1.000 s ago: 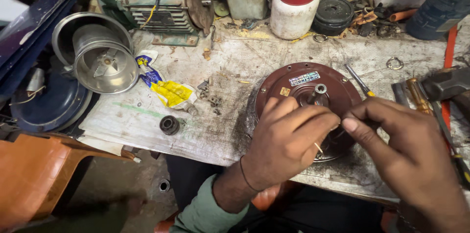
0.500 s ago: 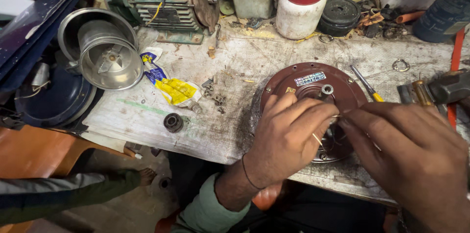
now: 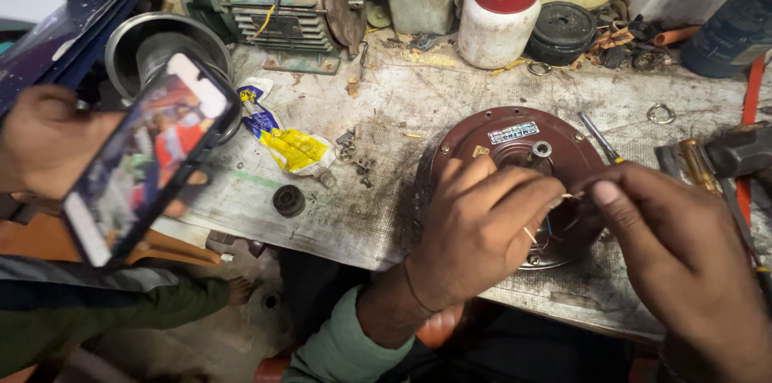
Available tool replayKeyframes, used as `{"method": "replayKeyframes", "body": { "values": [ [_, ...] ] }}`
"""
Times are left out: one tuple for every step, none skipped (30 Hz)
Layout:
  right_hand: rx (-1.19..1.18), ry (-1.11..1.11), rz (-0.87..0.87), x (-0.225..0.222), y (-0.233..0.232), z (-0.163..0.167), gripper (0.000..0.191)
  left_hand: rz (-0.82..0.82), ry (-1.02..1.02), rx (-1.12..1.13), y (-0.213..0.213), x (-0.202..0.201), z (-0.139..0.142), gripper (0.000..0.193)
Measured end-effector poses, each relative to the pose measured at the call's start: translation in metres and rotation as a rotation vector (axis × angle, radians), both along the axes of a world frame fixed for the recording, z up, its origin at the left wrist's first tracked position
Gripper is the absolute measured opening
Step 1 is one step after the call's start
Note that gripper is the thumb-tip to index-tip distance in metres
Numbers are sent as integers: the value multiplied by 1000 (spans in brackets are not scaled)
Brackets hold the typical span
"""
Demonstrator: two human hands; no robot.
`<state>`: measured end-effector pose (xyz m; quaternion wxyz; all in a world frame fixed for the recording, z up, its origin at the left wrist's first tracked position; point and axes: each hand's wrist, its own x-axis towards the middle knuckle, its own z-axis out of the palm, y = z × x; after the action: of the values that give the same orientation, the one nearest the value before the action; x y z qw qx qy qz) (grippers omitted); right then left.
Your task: The person uses a screwdriver to loosen screws on a brown motor housing, then twists and connects wires from a capacitor to the motor terminals. They unwrap a white plastic bracket and secure it to the motor shaft using a screwdriver.
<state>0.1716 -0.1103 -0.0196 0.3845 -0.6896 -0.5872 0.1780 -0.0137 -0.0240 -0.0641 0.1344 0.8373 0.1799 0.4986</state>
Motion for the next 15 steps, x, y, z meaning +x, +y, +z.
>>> {"method": "replayKeyframes", "body": {
  "values": [
    [54, -144, -25, -3, -1, 2, 15, 11, -16, -14, 0, 0, 0, 19],
    [107, -287, -51, -7, -2, 3, 17, 12, -21, -22, 1, -1, 0, 19],
    [160, -429, -76, -10, -2, 6, 22, 14, -28, -29, 2, 0, 0, 18],
    [219, -486, -55, -13, -1, 8, 22, 14, -34, -35, 2, 0, 0, 18],
    [278, -542, -35, -16, 0, 10, 23, 14, -36, -43, 2, 0, 0, 17],
    [336, -597, -14, -20, 0, 11, 24, 14, -37, -52, 2, -1, 0, 17],
    [369, -628, 7, -22, 1, 12, 24, 15, -39, -62, 2, 0, 1, 17],
    [403, -659, 28, -24, 1, 14, 23, 12, -39, -65, 2, 0, 1, 16],
    [421, -685, 38, -24, 1, 15, 23, 10, -39, -69, 2, -1, 1, 15],
    [440, -712, 48, -25, 0, 15, 22, 6, -39, -75, 2, -1, 1, 14],
    [444, -734, 45, -24, -1, 16, 23, 3, -39, -80, 2, -1, 0, 14],
    [448, -757, 43, -23, -1, 15, 23, -3, -38, -88, 2, -1, 0, 14],
    [448, -772, 34, -23, -1, 14, 23, -6, -37, -90, 2, -1, 0, 14],
    [447, -786, 26, -22, 1, 12, 22, -8, -35, -92, 2, -1, 0, 14],
    [447, -800, 17, -21, 2, 11, 22, -10, -31, -87, 2, -1, 0, 14]
  ]
}}
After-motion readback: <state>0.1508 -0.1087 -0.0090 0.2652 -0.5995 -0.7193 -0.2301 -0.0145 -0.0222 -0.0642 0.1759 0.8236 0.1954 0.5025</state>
